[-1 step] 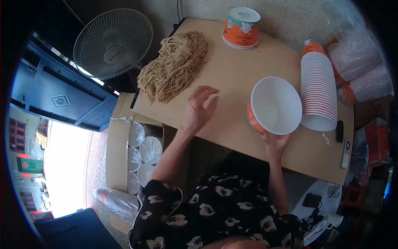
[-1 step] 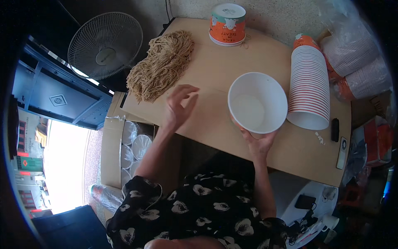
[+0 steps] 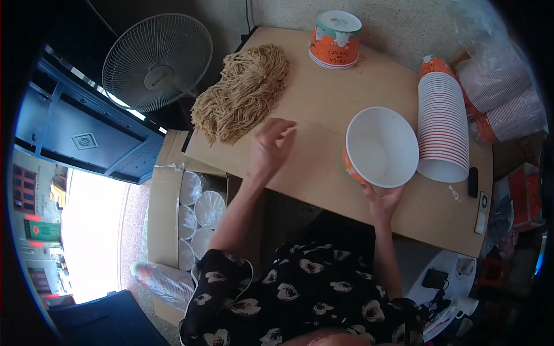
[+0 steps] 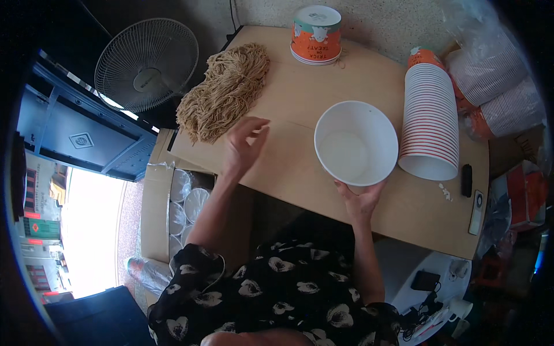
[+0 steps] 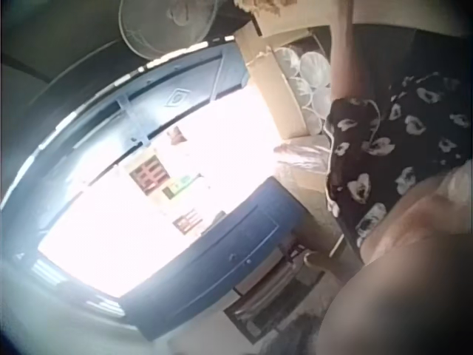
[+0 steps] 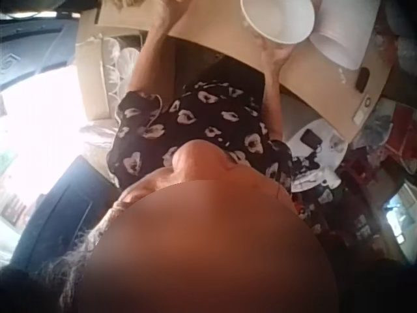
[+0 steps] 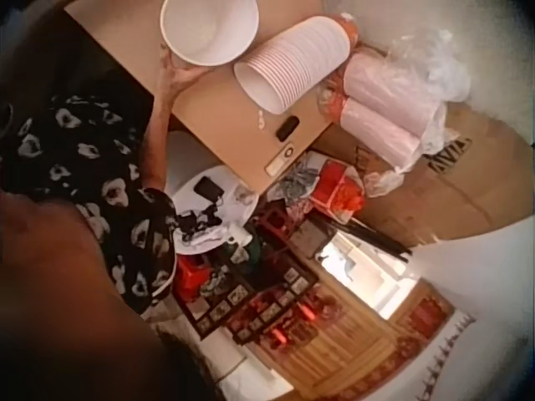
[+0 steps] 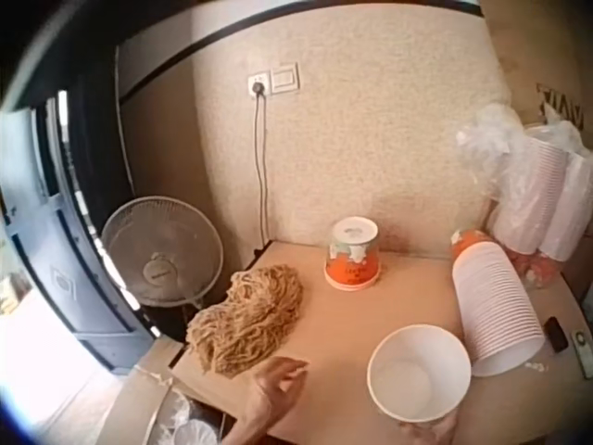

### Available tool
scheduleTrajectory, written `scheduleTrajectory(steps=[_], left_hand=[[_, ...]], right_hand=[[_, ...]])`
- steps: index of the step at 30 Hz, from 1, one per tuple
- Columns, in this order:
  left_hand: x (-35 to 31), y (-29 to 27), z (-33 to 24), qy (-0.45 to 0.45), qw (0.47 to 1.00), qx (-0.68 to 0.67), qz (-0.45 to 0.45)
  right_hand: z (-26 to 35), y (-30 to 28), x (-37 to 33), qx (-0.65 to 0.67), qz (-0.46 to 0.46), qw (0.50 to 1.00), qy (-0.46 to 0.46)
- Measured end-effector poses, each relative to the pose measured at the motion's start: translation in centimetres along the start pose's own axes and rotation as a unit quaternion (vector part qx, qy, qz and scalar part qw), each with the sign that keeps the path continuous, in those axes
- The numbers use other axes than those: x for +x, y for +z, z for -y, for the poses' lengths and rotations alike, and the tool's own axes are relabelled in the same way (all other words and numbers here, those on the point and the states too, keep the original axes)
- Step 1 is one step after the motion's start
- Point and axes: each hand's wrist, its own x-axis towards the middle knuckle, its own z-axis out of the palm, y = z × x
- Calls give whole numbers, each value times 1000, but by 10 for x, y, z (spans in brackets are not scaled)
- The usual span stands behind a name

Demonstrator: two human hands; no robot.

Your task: Attach string handles to small paper buckets at a workstation.

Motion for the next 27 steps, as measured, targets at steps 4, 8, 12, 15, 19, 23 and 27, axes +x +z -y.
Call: scheduleTrajectory(steps=[4,8,12,15,19,23,27], left_hand=[[33,-21,21,4,990,129,-59],[53,-59,43,96,942,276,-165],[37,-111,61,-12,941,284,-182],[19,-132,67,-118,940,275,-165],[1,-129,64,-113,947,251,-167],[5,-119,75,-9,927,363,-97],[-5,-77,61,-43,971,225,-69]], right_hand=[[5,-3,4,-6,11,1000,-11],[11,-9,4,-26,3,999,-42],[9,-30,-22,-15,10,999,-33],[5,-45,-43,-94,20,995,29],[6,-44,-45,-100,33,994,38],[15,-41,-42,-173,70,982,11],[10,-43,-42,-206,81,975,-20]])
